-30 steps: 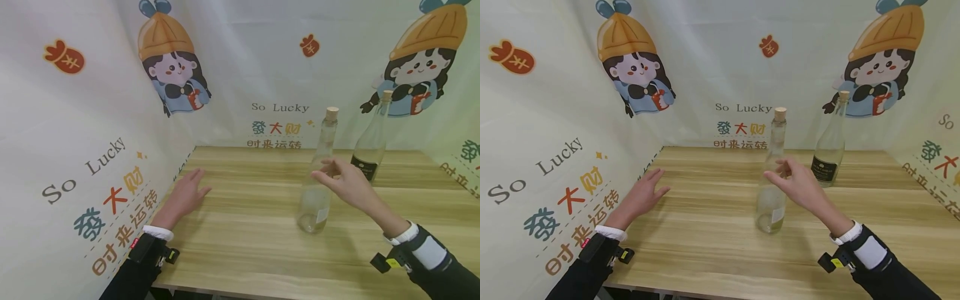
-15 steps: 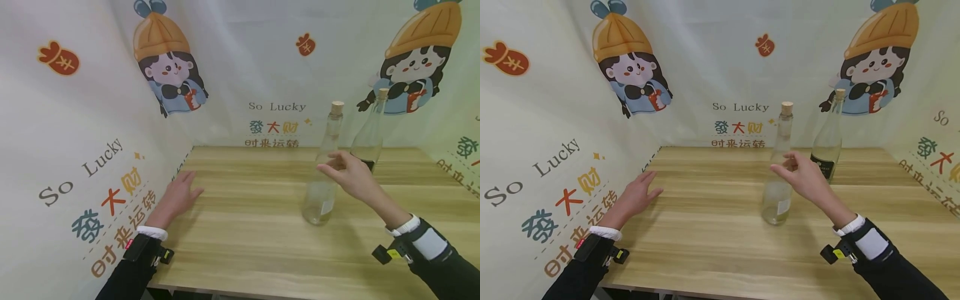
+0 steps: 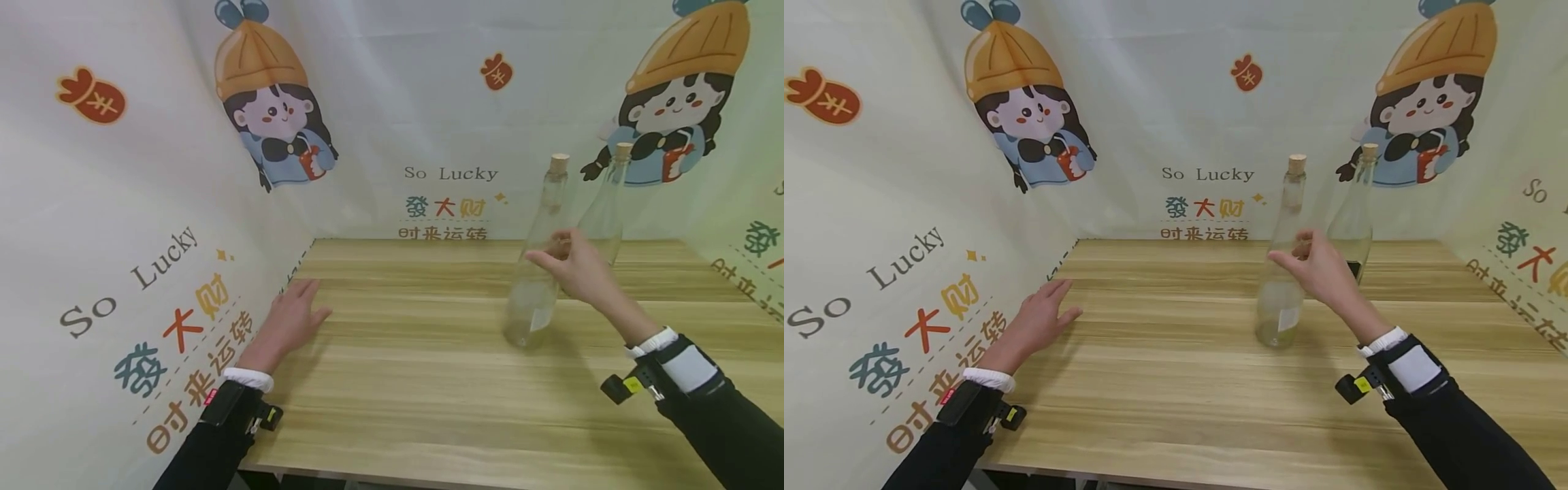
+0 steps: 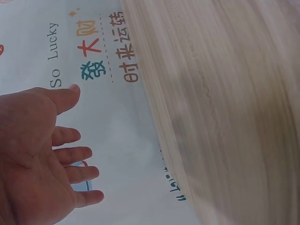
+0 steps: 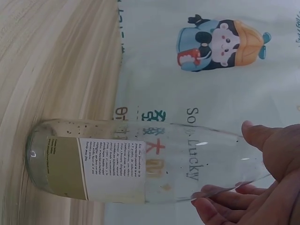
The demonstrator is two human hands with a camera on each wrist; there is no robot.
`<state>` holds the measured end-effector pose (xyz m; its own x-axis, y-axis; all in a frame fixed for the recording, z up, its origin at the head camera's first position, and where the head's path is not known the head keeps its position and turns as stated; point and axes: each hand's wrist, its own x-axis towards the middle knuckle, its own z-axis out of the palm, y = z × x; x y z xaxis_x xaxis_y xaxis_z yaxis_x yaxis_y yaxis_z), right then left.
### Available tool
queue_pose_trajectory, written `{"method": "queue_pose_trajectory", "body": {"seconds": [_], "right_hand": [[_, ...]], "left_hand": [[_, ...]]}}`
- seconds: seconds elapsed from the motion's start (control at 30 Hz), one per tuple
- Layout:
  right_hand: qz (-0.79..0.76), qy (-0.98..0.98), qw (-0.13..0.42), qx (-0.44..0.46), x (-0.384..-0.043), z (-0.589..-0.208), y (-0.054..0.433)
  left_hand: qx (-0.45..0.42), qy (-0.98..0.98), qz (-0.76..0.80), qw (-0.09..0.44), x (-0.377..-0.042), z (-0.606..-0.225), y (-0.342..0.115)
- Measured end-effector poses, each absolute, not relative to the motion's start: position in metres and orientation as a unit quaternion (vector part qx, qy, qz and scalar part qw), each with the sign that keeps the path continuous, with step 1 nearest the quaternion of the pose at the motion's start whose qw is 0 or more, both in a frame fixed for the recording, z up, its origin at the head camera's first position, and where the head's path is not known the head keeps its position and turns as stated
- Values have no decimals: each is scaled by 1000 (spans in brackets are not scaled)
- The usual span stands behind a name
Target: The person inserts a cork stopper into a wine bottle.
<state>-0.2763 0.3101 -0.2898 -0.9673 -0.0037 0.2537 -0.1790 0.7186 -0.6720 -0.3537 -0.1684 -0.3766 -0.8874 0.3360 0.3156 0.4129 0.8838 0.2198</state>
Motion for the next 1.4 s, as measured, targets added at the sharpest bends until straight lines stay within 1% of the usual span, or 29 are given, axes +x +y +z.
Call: {"method": "queue_pose_trajectory", "body": {"seconds": [0.13, 0.27, 0.5, 0.77, 1.0, 1.4], "right_hand": [[390, -913, 110, 42, -286, -289, 317], [385, -915, 114, 35, -294, -287, 322], [372, -921, 114, 18, -306, -286, 325], [373, -919, 125, 11, -322, -282, 324], [379, -915, 140, -5, -333, -287, 327], [379, -914, 144, -27, -350, -287, 332]], "left_hand": [[-195, -961, -140, 134, -354, -376, -168], [-194, -961, -142, 135, -354, -375, -166], [-186, -964, -145, 120, -353, -374, -166], [-188, -964, -141, 127, -357, -373, -167], [-201, -961, -134, 136, -358, -380, -167], [-185, -965, -119, 141, -358, -380, -164]]}}
